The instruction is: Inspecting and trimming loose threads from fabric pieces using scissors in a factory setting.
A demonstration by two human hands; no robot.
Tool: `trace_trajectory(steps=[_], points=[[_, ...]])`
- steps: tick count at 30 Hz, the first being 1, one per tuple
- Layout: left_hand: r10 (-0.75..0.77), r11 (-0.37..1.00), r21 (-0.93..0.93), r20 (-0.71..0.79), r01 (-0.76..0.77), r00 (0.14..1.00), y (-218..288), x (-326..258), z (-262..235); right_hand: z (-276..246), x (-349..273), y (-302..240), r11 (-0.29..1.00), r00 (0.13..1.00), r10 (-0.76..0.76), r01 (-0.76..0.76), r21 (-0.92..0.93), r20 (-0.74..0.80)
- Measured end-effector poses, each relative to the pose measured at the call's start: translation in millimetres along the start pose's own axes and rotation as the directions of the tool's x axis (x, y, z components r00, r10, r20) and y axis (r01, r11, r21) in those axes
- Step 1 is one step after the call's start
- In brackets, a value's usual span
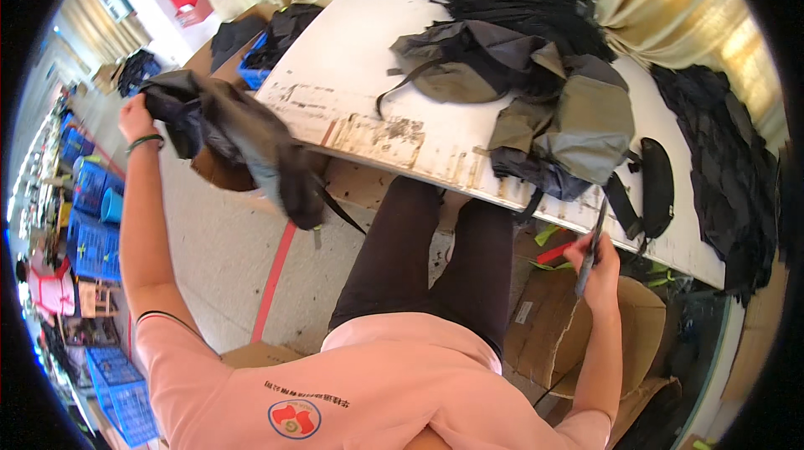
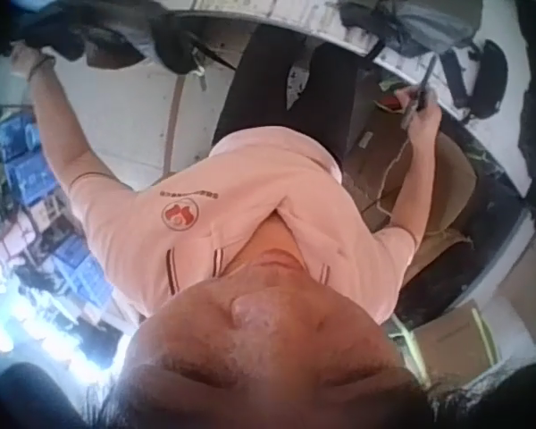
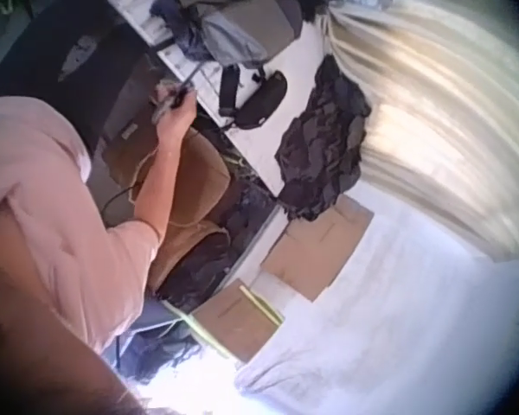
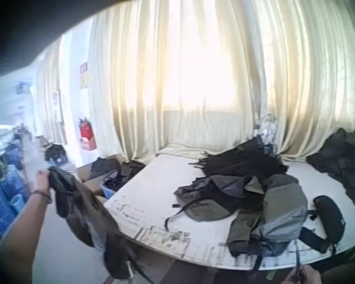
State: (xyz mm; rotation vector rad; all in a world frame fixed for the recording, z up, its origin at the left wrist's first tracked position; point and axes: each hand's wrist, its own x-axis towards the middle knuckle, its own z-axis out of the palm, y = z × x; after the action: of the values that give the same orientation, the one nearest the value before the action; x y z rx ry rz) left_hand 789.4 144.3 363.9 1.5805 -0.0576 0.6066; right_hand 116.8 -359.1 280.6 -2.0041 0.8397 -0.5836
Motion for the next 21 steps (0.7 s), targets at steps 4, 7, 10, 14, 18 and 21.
trace_trajectory(steps=[4,7,10,14,18,21], points=[[0.078,0.984,0.109,0.458,-0.143,0.886,20.0,-5.4,55.1,-9.2,45.1,6.7,0.987,0.936,-0.157,0.141,-0.071,-0.315],[0.195,0.923,0.117,0.678,-0.366,0.709,32.6,-94.4,113.3,-14.3,79.6,11.2,0.994,0.906,-0.064,0.02,-0.107,-0.419],[0.15,0.911,0.025,0.91,-0.413,0.386,36.3,-183.9,166.3,-16.6,101.6,22.8,0.993,0.894,-0.05,-0.004,-0.12,-0.445],[0.121,0.87,-0.126,0.992,-0.478,-0.041,32.1,-307.5,228.6,5.4,99.8,31.7,0.993,0.938,0.001,0.039,0.11,-0.347],[0.181,0.734,-0.162,0.983,-0.659,-0.04,5.2,-388.8,288.8,20.5,69.4,6.6,0.995,0.972,-0.068,0.081,0.051,-0.225],[0.518,0.312,-0.099,0.851,-0.945,0.081,-31.4,-411.4,328.1,18.9,51.5,-5.1,0.996,0.986,0.013,0.002,0.094,-0.164]])
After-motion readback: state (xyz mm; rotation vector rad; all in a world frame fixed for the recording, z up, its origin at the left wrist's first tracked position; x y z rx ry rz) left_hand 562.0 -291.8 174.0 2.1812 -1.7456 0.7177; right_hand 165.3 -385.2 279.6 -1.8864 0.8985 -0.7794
